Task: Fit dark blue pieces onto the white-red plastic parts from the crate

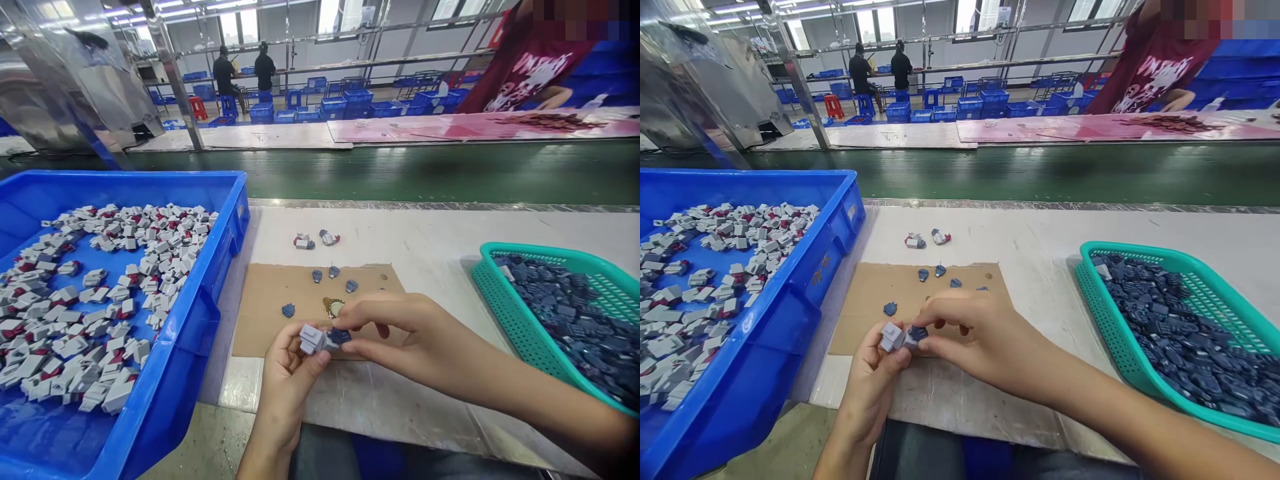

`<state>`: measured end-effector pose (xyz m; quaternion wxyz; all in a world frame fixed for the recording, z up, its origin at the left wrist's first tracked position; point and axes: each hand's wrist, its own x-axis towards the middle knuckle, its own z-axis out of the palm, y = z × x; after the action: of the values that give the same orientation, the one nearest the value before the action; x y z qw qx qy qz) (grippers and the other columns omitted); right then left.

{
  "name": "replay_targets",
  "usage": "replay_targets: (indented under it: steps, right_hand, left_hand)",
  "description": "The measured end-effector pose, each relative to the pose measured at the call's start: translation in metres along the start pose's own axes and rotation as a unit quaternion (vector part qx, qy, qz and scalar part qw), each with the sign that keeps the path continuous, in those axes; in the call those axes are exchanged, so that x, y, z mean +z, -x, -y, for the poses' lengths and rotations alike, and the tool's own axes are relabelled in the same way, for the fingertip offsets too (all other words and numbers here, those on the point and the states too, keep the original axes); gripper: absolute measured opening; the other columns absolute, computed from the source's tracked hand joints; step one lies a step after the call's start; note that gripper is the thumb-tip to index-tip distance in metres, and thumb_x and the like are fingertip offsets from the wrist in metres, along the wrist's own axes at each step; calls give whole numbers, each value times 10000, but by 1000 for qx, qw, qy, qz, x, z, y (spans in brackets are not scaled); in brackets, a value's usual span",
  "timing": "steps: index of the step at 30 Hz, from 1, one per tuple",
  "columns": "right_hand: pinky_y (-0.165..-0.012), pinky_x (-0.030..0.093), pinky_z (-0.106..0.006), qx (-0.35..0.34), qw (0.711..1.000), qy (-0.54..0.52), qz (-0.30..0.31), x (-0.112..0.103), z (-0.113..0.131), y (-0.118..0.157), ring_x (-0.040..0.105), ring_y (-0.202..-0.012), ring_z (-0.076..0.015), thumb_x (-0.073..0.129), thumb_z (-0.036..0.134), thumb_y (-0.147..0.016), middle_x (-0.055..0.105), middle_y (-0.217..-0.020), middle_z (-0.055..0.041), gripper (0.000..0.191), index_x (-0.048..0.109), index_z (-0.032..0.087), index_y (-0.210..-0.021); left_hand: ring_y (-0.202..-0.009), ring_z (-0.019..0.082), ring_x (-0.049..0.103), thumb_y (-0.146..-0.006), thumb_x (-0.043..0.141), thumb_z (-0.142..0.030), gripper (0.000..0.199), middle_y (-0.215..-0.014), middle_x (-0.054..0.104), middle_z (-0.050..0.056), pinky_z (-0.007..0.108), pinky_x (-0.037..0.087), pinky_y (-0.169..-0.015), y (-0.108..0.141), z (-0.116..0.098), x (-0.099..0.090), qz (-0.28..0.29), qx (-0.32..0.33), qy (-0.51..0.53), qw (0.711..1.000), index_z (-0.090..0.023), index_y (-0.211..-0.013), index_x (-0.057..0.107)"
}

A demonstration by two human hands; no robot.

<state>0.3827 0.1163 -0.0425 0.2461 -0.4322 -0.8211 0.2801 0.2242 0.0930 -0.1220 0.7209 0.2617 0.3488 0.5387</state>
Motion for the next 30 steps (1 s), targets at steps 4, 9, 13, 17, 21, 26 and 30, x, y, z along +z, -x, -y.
replay_targets:
  steps: [4, 9, 13, 17, 21, 26, 30]
  right_hand:
    - [-564, 407, -174, 3, 997, 11, 75, -12, 4, -5, 550, -686, -79, 552, 204, -785, 611, -808, 20, 130, 613, 211, -899]
    - [-613, 437, -188, -7, 995, 8, 101, -17, 3, -7, 575, -756, -104, 554, 244, -797, 621, -849, 3, 145, 630, 218, -918]
    - [-607, 444, -195, -6, 995, -12, 102, -14, -1, -9, 575, -741, -111, 548, 292, -807, 621, -853, -15, 167, 631, 208, -925]
    - [-601, 443, -189, -10, 994, -36, 99, -10, -4, -10, 567, -694, -99, 566, 292, -796, 614, -808, -21, 159, 625, 174, -885]
    - [-588, 433, -174, -15, 993, -44, 105, -9, -5, -11, 563, -690, -88, 581, 285, -789, 608, -805, -21, 155, 617, 158, -870]
    - [-547, 428, -158, -10, 993, -60, 105, -7, -4, -15, 561, -645, -79, 594, 238, -769, 612, -789, -24, 120, 619, 142, -837]
    - [-545, 436, -164, 0, 992, -73, 102, -6, -5, -16, 568, -647, -88, 604, 240, -755, 615, -791, -30, 125, 625, 142, -830]
  left_hand:
    - [-789, 105, 579, -632, 710, -151, 242, -843, 656, 3, 191, 422, -724, 0, -2, 0, 10, -5, -48, 999, -193, -851, 616]
    - [-748, 99, 575, -612, 719, -145, 249, -793, 656, -13, 182, 425, -683, 1, -2, -1, 8, -8, -53, 999, -203, -832, 618]
    - [-713, 109, 579, -589, 735, -150, 269, -753, 654, -3, 193, 435, -656, 1, 0, -2, 5, -2, -39, 999, -187, -829, 618]
    - [-713, 108, 584, -585, 742, -157, 280, -754, 658, -4, 195, 440, -667, 0, 3, -4, -1, 5, -26, 1000, -189, -833, 617]
    - [-716, 94, 582, -605, 735, -162, 266, -754, 658, -13, 185, 436, -675, 0, 1, -4, 19, -5, -25, 999, -202, -841, 620]
    - [-729, 104, 578, -612, 730, -173, 255, -759, 655, -4, 199, 437, -689, -1, -1, -5, 16, -8, -26, 1000, -196, -841, 621]
    - [-744, 136, 587, -600, 733, -181, 280, -782, 656, 24, 233, 447, -690, -1, 1, -6, 8, 3, -40, 999, -177, -853, 612]
